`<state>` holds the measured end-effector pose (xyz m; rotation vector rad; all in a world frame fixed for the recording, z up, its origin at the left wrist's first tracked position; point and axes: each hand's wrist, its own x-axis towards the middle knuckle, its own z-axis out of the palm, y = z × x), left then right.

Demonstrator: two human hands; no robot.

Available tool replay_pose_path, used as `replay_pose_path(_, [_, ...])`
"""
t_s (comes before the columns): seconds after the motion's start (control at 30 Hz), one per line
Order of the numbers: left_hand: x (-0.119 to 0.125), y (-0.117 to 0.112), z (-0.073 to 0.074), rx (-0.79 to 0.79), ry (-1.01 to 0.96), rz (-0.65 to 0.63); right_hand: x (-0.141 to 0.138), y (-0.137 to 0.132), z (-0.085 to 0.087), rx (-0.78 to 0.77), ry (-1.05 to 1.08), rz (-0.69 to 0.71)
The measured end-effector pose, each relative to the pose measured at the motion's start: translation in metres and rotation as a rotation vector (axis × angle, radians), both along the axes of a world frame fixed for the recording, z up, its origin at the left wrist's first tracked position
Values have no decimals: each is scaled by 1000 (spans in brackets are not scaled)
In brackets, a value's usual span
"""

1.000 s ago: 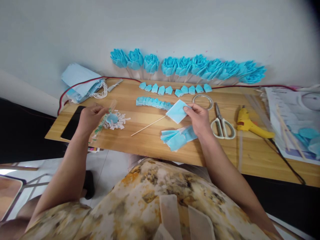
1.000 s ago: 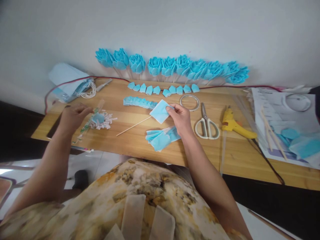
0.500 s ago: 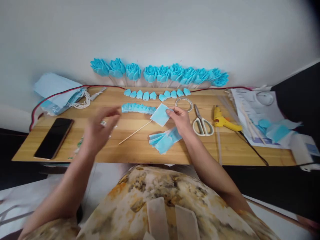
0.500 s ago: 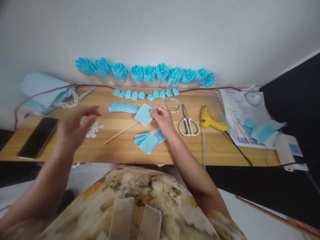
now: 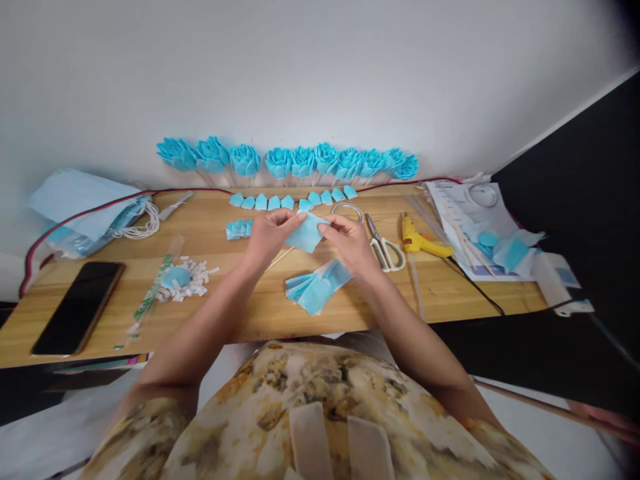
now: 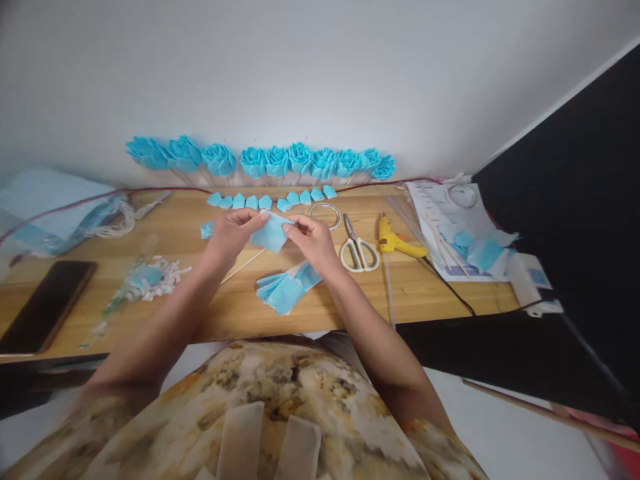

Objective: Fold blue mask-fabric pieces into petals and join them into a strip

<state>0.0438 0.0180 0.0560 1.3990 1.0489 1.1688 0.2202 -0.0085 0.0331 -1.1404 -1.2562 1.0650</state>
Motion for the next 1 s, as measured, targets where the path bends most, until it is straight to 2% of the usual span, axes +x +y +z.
replay_pose_path(0.1, [1, 1, -2, 39, -14, 80, 2, 4, -5, -98, 147, -26])
replay_pose_path(0.23, [-1, -3, -4, 34, -45, 138, -3, 6, -2, -183, 318, 96])
replay_pose_path(0.4, [-4, -6, -10, 55, -39, 136, -22, 11, 4, -189, 261, 220])
replay_pose_path(0.6, [-7, 0, -16, 51, -76, 169, -26, 19, -1, -98, 129, 113])
replay_pose_path(0.83, [-8, 4, -17, -111, -149, 150, -19, 13, -12, 144, -196, -46])
replay_pose_path(0.9, [-6, 5, -20, -158, -203, 133, -20, 12, -15, 183, -223, -78])
replay_pose_path(1.0, [-4, 6, -26, -175, -258, 116, -21, 13, -20, 163, -166, -98])
